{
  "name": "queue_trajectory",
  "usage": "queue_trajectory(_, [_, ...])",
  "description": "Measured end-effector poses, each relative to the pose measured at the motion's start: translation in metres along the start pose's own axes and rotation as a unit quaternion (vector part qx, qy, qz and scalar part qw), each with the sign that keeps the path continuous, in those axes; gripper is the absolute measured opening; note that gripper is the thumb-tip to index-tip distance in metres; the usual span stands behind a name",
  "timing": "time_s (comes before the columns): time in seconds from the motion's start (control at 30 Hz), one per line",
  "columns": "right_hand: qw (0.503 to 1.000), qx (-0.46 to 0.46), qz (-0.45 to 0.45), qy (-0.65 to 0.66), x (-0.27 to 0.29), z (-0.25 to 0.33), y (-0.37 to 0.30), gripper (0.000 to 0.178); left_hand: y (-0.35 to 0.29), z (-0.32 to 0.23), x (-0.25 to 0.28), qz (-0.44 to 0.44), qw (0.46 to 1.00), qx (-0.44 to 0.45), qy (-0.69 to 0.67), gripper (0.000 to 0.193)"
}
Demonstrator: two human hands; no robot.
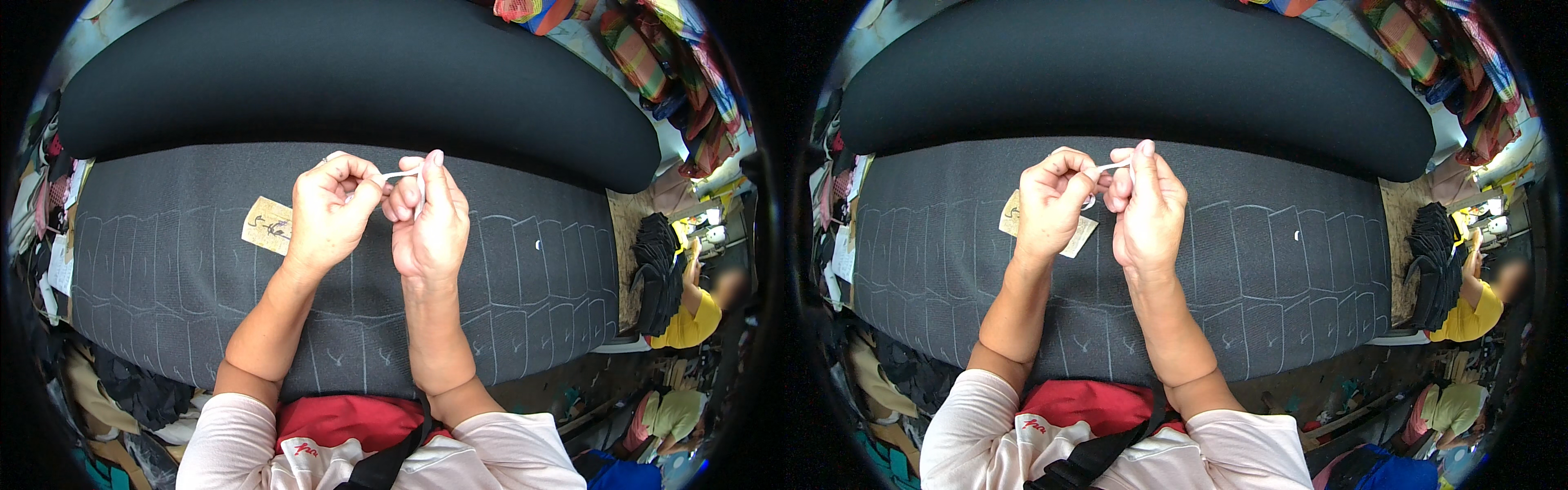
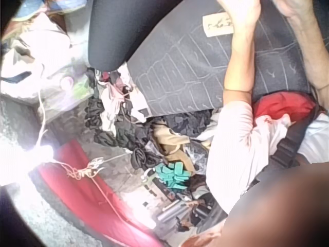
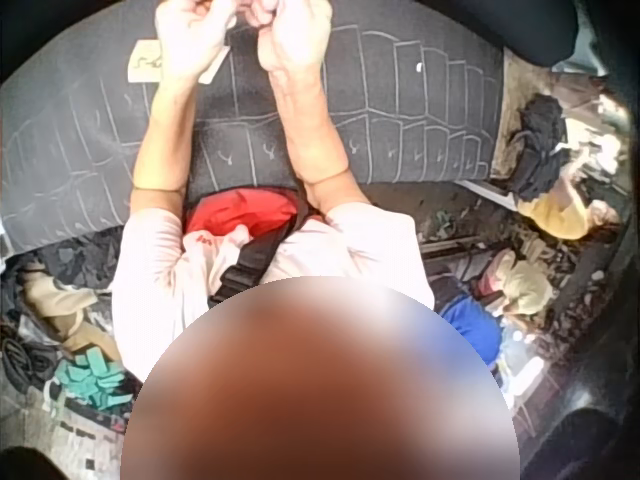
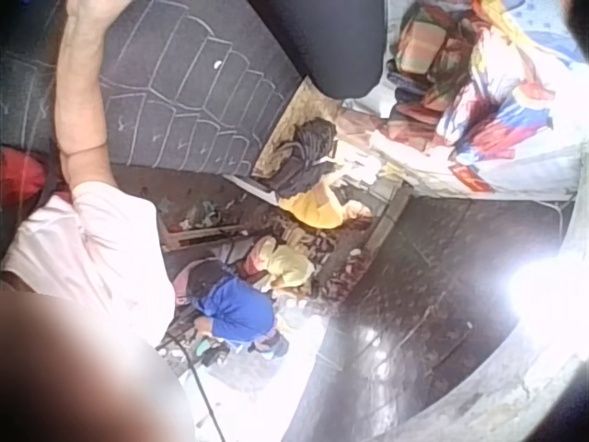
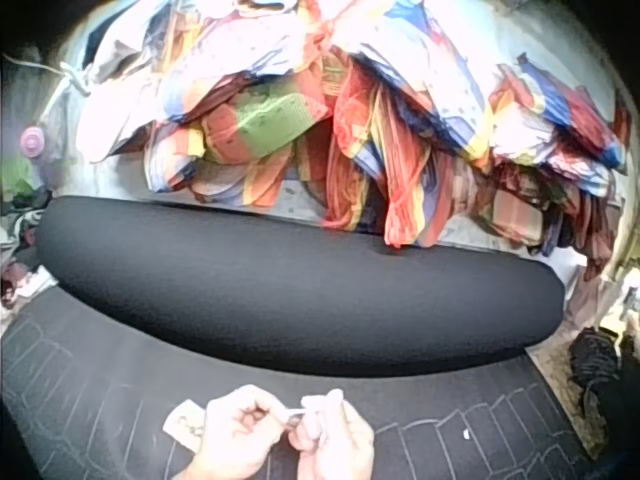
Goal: The person uses a small rectangular template and a white chalk-like marker to mark a large roll of dark fabric. They repeatedly place the template on the fabric, trace or mark along its edges, then lift and reposition it to create a series of aligned marks across the surface.
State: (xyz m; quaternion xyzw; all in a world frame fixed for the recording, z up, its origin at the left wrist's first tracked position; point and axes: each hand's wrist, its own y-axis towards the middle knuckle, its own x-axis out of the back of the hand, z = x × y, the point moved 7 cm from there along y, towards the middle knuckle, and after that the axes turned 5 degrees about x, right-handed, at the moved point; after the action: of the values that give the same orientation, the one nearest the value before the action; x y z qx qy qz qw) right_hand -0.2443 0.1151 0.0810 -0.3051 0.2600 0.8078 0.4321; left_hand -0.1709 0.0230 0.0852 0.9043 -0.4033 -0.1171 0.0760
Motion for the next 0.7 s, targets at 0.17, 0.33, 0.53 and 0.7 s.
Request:
queue_trajectory(0.17, [1.0,0.023,0.008,-0.02,-0.0006,0.0022,0.0011,0.026,-0.0019,-0.0023,0.0,0.004,1.0,0.002,-0.006,0.009])
queue_trajectory(0.33, [0.999,0.032,-0.019,-0.011,0.0001,0.0027,-0.0002,0.026,-0.0006,-0.0005,-0.0001,0.018,0.999,0.015,-0.036,0.008])
queue_trajectory(0.53, [1.0,0.024,0.005,0.017,-0.0015,0.0063,0.0009,0.03,-0.0002,0.0034,-0.0012,0.027,0.996,0.031,-0.081,0.008])
queue_trajectory(0.7, [0.999,0.04,-0.005,-0.018,-0.0012,0.0068,-0.0001,0.03,0.0005,0.0071,-0.0017,0.029,0.99,0.041,-0.132,0.009])
